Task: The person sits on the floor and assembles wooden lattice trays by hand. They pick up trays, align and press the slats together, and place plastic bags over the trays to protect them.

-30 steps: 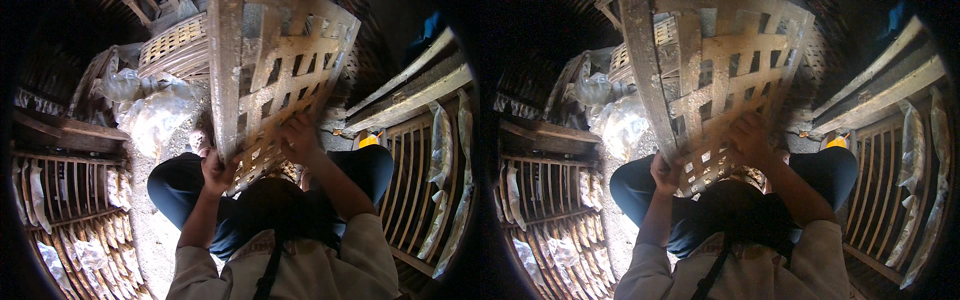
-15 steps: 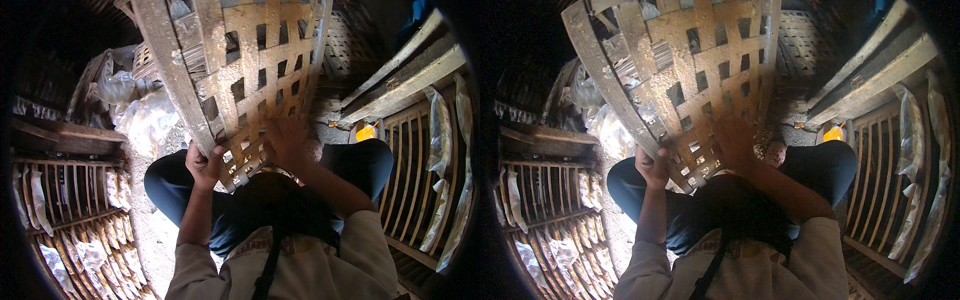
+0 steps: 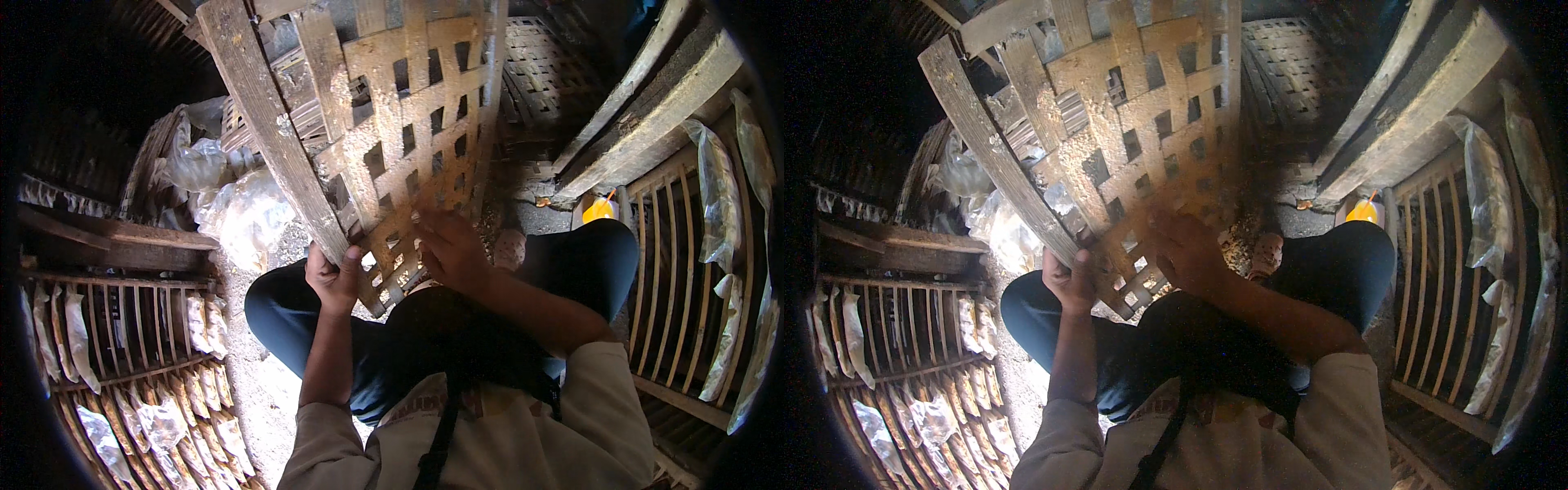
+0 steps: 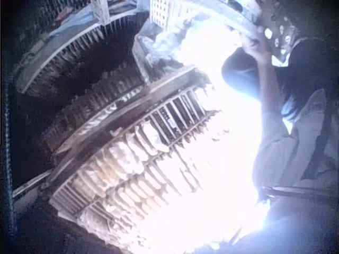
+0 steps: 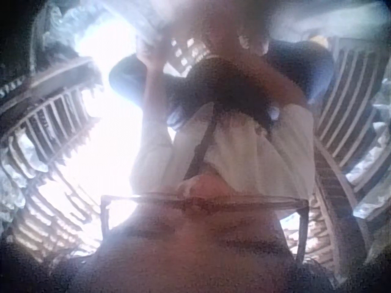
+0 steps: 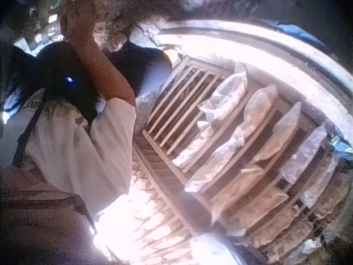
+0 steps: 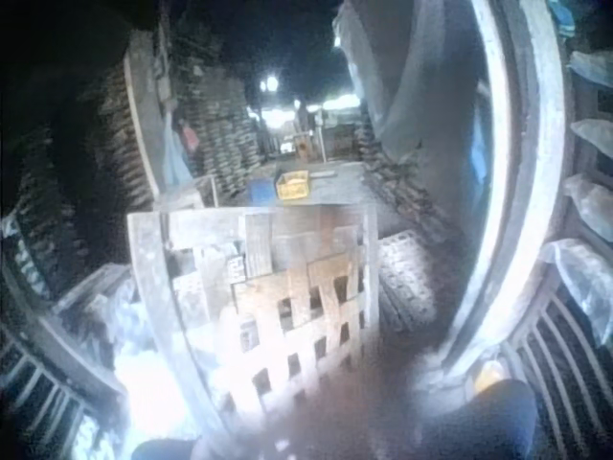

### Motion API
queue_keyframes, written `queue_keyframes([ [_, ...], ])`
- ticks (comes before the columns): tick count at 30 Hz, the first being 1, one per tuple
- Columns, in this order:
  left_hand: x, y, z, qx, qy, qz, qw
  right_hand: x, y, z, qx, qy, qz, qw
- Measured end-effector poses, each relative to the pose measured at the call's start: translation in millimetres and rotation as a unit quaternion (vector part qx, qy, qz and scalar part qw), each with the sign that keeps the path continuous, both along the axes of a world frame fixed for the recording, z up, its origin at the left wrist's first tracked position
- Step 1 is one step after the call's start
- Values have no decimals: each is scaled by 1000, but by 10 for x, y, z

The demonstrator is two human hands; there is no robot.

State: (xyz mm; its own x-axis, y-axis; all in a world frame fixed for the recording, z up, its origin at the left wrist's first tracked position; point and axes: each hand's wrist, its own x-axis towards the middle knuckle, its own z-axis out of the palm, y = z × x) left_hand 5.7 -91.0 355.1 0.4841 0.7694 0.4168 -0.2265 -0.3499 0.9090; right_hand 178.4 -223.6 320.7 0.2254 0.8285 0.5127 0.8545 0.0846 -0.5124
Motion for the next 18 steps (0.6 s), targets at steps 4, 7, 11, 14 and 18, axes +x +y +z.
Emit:
queue_keyframes([
  [4, 27, 2, 39, -15, -19, -2, 1000, 55, 52, 275, 66, 19, 1, 998],
  [7, 57, -21, 21, -17, -15, -4, 1000, 24, 252, 555, 83, -52, 2, 995],
  [11, 45, -69, -12, -22, 4, -12, 1000, -98, 379, 401, 31, -110, -46, 992],
  [14, 86, -116, 24, -23, 0, -14, 1000, -84, 327, 398, -21, -144, -118, 982],
  [18, 90, -76, 3, -12, 8, -13, 1000, 45, 367, 313, 23, -119, -181, 976],
])
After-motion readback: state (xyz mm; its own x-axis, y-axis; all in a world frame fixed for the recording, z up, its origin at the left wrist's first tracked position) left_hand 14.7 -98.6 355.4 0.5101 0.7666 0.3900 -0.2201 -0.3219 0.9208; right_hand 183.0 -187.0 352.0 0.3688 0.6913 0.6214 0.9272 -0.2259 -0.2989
